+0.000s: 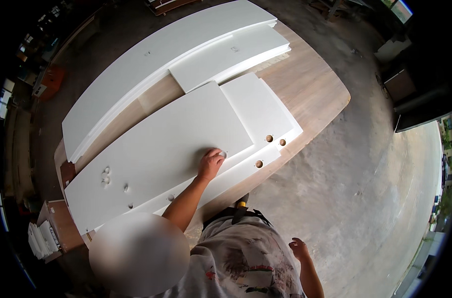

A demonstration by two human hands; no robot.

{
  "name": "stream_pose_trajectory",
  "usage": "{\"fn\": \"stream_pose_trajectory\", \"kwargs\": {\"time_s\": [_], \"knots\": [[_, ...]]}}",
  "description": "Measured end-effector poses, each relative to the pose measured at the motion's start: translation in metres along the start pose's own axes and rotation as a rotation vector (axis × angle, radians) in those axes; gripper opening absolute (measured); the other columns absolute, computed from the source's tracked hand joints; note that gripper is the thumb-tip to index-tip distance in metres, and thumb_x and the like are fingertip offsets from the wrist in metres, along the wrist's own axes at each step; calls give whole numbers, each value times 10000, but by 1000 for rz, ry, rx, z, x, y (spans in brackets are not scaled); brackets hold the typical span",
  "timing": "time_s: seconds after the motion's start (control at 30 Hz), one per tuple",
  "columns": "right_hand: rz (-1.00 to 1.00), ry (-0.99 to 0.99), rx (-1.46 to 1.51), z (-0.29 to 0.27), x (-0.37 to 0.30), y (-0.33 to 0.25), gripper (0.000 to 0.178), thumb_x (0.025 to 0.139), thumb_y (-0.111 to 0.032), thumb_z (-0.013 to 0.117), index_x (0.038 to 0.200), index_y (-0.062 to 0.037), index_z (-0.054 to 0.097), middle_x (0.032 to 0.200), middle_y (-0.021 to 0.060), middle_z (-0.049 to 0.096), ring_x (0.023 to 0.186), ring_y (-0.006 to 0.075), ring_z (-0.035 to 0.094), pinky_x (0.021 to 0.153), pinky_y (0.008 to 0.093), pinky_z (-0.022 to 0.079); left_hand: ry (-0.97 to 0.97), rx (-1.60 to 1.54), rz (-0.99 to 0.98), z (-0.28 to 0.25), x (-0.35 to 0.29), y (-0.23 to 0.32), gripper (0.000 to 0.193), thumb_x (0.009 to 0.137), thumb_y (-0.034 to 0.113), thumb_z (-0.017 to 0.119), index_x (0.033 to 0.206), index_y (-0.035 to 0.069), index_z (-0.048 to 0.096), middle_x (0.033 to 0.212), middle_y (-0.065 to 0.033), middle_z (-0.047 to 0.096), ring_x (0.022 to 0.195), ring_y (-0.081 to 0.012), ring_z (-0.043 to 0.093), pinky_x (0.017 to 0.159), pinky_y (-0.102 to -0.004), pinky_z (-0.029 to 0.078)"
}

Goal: The person applies adhesive into pre-drilled holes of white furniture panels using a caulking gun, then picks up and inserts white plastic circular caps into the holes by hand.

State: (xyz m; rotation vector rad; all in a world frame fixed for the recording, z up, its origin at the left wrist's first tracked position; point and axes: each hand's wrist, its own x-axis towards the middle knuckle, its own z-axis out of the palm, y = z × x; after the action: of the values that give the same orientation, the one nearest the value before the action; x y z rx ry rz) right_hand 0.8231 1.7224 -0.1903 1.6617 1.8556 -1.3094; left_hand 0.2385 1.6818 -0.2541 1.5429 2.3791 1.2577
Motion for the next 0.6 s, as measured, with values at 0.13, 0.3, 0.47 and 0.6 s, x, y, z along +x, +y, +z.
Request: {"fn": "stream_pose_trajectory", "kwargs": {"time_s": [0.13,0.3,0.47,0.6], "knots": [[102,19,105,36,-18,84,409,899,-214,626,1253,-8,620,1049,154,735,989,263,702,846,370,543,39,2,-6,4,2,7,54,776,76,735,760,67,684,1051,-40,683,1041,-261,635,861,-388,536],[68,-31,28,66,-20,91,405,902,-206,621,1255,-7,618,1053,155,735,986,265,703,847,369,543,69,55,-93,3,-5,12,62,780,113,731,746,80,691,1075,-12,675,1101,-241,608,885,-385,517],[-34,-66,-39,64,-10,65,402,904,-198,615,1257,-6,617,1056,156,735,983,267,704,847,367,543,-56,76,-16,-10,-3,4,226,799,169,741,1001,93,678,1243,-44,588,1230,-265,522,1032,-426,430],[-20,-68,-20,50,3,5,400,905,-194,613,1258,-6,616,1060,158,734,979,268,706,847,365,543,-59,130,-100,-39,-8,-9,545,881,223,699,1361,63,496,1479,-144,411,1387,-372,374,1164,-517,289]]}}
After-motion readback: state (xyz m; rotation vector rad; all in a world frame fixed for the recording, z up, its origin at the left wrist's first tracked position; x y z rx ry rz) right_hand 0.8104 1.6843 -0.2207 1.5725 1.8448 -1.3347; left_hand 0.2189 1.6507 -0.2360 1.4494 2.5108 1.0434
